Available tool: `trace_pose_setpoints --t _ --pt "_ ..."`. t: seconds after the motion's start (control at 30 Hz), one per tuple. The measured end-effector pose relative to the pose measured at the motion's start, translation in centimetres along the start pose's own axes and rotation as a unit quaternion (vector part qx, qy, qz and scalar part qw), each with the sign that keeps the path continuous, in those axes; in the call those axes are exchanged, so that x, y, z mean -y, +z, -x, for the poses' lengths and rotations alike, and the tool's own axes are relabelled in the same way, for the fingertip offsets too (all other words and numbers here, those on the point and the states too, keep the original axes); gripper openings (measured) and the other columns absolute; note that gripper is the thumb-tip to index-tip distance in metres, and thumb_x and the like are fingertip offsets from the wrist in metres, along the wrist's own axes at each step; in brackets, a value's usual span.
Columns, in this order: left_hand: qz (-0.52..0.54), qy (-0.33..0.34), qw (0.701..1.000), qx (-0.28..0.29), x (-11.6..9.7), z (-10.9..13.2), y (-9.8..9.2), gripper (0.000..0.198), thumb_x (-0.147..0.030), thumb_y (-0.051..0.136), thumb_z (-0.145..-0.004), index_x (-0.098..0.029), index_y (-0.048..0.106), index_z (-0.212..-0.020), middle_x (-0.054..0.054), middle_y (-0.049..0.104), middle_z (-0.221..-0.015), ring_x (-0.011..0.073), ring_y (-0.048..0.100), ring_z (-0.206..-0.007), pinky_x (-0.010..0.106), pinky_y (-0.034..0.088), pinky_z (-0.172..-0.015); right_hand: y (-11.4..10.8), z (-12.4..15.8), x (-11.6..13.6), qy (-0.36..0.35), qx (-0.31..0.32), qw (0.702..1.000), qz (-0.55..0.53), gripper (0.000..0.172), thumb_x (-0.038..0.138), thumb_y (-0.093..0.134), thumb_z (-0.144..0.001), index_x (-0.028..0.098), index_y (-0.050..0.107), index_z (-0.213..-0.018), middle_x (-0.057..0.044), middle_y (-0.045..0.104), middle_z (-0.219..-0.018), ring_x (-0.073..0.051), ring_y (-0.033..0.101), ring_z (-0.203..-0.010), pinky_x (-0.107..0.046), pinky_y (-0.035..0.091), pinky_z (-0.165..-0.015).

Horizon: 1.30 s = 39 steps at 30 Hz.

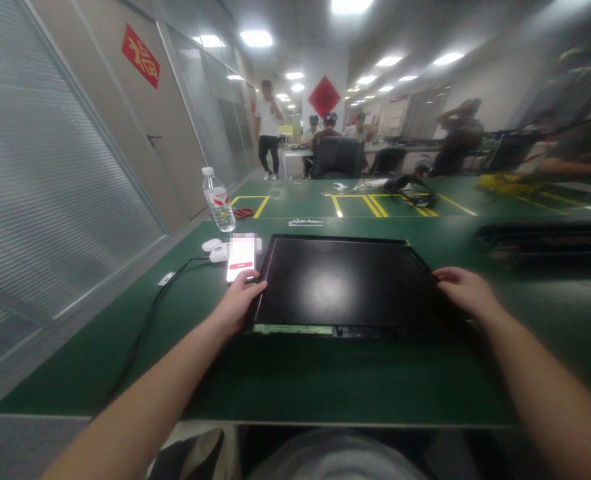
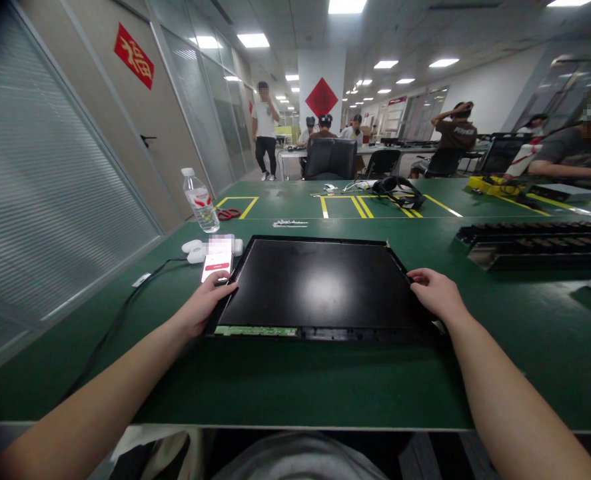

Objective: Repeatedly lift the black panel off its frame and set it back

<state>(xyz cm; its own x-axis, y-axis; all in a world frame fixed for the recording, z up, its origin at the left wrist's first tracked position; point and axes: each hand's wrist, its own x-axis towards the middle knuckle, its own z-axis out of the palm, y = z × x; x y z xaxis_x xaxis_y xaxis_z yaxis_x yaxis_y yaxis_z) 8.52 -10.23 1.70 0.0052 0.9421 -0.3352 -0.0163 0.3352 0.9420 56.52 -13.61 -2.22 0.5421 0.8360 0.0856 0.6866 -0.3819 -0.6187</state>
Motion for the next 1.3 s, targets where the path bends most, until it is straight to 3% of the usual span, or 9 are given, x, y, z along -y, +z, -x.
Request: trace_pose_setpoints --t 0.13,0.3,0.53,0.63,0.8,1.3 --pt "0.033 -0.024 0.999 0.004 0.0 0.05 -0.02 0.044 -0.025 0.067 -0.088 -0.031 0.045 -0.126 -0.003 0.069 -0.072 0.0172 0.068 -0.055 0.027 0.056 -0.054 0.22 -0.19 -0.4 -0.002 0.001 1.0 0.0 0.029 0.023 0.062 -0.072 0.022 0.076 -0.097 -0.008 0.076 -0.098 -0.025 0.069 -0.089 -0.04 0.053 -0.084" --pt "0.064 -0.018 0.997 0.033 0.03 0.04 -0.09 0.056 -0.021 0.064 -0.092 -0.03 0.046 -0.144 0.001 0.073 -0.079 0.0181 0.073 -0.063 0.028 0.059 -0.058 0.08 0.06 -0.05 0.01 0.005 1.0 0.007 0.028 0.024 0.062 -0.073 0.022 0.076 -0.097 -0.008 0.075 -0.098 -0.025 0.069 -0.088 -0.038 0.052 -0.081" --pt "0.039 -0.022 0.995 0.091 -0.25 0.71 -0.09 0.098 -0.014 0.085 -0.072 -0.026 0.036 -0.157 0.011 0.077 -0.106 0.025 0.077 -0.076 0.039 0.065 -0.074 0.13 -0.14 -0.11 0.003 -0.005 1.0 0.009 0.026 0.024 0.062 -0.072 0.023 0.076 -0.093 -0.008 0.076 -0.097 -0.025 0.069 -0.088 -0.038 0.052 -0.081" --pt "0.035 -0.018 0.994 0.106 -0.13 0.81 -0.1 0.105 -0.008 0.088 -0.066 -0.025 0.037 -0.157 0.013 0.076 -0.113 0.0282 0.078 -0.085 0.041 0.065 -0.081 0.26 -0.48 -0.44 -0.008 -0.016 1.0 0.018 0.025 0.024 0.061 -0.072 0.023 0.077 -0.092 -0.008 0.076 -0.095 -0.025 0.069 -0.087 -0.038 0.052 -0.081" --pt "0.045 -0.009 0.994 0.104 -0.03 0.84 0.1 0.104 -0.008 0.089 -0.064 -0.022 0.039 -0.155 0.016 0.075 -0.119 0.0311 0.076 -0.098 0.043 0.064 -0.087 0.32 -0.57 -0.59 -0.002 -0.017 1.0 0.021 0.026 0.024 0.061 -0.071 0.023 0.077 -0.091 -0.007 0.075 -0.093 -0.025 0.069 -0.085 -0.037 0.052 -0.079" --pt "-0.02 0.008 0.997 0.076 0.05 0.68 0.22 0.075 -0.004 0.086 -0.065 -0.018 0.057 -0.133 0.016 0.07 -0.127 0.0295 0.073 -0.107 0.045 0.059 -0.096 0.24 -0.57 -0.16 0.003 -0.009 1.0 0.024 0.025 0.023 0.063 -0.07 0.023 0.077 -0.09 -0.007 0.076 -0.092 -0.026 0.069 -0.085 -0.037 0.052 -0.077"
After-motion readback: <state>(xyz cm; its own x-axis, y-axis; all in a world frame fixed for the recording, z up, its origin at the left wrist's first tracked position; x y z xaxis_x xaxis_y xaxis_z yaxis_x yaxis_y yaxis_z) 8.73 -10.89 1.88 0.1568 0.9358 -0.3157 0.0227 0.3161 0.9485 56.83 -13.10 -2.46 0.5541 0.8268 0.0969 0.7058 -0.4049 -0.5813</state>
